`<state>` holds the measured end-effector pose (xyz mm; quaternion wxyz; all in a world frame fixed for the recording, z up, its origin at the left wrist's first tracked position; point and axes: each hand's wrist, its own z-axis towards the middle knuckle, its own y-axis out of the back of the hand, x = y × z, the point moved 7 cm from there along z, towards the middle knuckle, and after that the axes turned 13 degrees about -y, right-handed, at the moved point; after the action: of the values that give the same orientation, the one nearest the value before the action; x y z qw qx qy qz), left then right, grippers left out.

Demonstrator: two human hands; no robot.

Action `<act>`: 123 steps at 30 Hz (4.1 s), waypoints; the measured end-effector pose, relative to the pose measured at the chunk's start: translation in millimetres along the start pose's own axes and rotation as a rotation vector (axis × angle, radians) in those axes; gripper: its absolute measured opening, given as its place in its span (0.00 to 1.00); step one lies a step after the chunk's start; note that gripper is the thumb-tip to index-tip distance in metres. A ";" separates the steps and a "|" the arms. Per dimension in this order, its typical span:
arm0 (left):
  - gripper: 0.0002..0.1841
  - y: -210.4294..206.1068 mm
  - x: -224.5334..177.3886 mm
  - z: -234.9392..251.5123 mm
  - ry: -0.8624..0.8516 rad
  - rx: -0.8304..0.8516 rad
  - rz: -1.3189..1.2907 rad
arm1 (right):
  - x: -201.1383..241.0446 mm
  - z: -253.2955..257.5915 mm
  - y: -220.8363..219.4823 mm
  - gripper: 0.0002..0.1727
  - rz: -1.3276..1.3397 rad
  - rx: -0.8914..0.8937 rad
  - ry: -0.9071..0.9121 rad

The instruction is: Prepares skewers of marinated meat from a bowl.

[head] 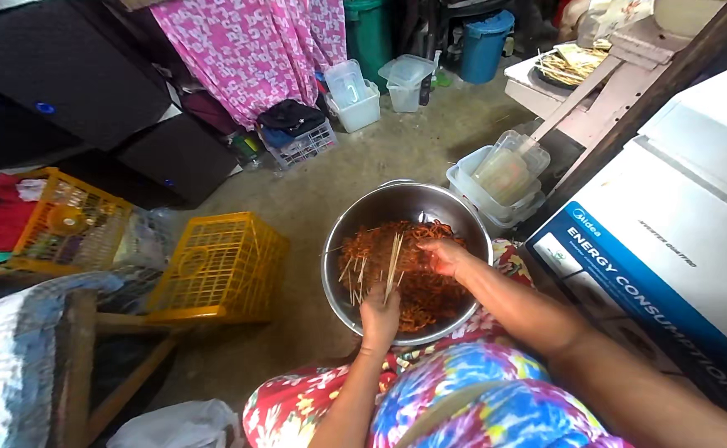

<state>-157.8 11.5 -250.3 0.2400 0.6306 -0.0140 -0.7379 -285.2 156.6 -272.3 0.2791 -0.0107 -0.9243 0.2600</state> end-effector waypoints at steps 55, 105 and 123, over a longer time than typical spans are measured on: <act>0.07 2.0 -1.7 -1.1 0.058 -0.027 -0.031 | -25.7 -10.0 -25.9 0.16 -0.202 0.059 0.004; 0.06 7.6 -0.8 -1.9 0.039 -0.112 -0.006 | -19.3 5.4 -9.5 0.20 -1.744 -0.272 -0.013; 0.06 7.5 -2.6 -2.1 0.014 -0.121 -0.078 | 25.7 -1.2 0.9 0.06 -0.558 -0.014 0.383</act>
<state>-153.1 6.5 -245.9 0.2488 0.6201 0.0567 -0.7419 -306.4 162.2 -258.8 0.5079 0.1923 -0.8242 0.1605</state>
